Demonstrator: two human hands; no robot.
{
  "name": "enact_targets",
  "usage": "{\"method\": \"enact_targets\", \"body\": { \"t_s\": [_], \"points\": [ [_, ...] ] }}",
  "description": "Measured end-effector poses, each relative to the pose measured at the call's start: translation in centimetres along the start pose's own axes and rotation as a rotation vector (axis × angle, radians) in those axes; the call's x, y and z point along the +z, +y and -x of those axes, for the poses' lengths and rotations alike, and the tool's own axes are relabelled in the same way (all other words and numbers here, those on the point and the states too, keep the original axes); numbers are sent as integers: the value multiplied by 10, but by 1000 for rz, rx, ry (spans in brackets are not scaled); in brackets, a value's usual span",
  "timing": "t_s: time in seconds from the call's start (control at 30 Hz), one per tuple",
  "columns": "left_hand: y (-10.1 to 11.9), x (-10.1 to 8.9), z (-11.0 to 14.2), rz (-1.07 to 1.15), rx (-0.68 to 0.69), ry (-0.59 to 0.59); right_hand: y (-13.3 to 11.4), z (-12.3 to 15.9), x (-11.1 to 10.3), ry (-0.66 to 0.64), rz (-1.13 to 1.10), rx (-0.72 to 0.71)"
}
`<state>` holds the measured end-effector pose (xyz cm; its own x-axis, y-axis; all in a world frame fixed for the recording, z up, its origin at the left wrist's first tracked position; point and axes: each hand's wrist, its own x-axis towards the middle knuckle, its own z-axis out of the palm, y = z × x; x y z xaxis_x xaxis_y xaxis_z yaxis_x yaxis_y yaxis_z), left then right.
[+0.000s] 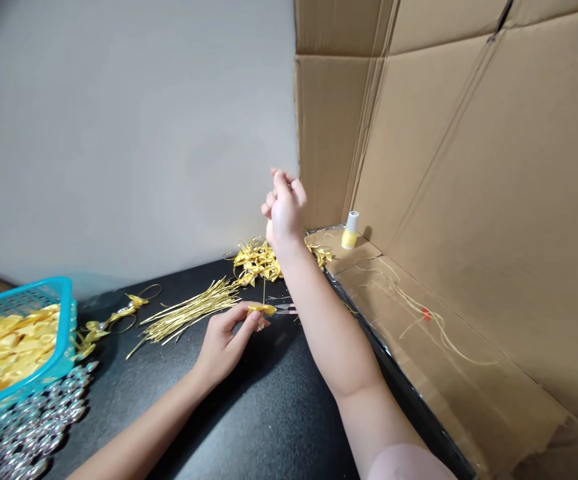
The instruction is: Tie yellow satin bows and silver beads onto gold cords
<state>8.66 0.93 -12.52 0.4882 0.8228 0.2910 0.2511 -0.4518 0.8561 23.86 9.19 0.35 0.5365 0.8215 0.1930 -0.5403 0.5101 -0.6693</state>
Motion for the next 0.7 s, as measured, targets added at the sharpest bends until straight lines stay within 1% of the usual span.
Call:
{"method": "enact_targets", "body": {
  "t_s": [0.13,0.2,0.3,0.37,0.57,0.7],
  "points": [
    [-1,-2,-3,103,15,-31,7,4,4,-21,-1,30],
    [-4,-3,-5,216,-24,-47,11,6,5,-38,14,36],
    [-10,-1,-6,409,-109,-138,15,10,7,-76,39,31],
    [-13,0,-6,483,-137,-187,15,12,8,-83,44,32],
    [-13,-3,-6,412,-117,-173,10,12,9,-52,1,67],
    [-10,-6,-7,362,-128,-194,9,6,5,-31,31,69]
  ]
}}
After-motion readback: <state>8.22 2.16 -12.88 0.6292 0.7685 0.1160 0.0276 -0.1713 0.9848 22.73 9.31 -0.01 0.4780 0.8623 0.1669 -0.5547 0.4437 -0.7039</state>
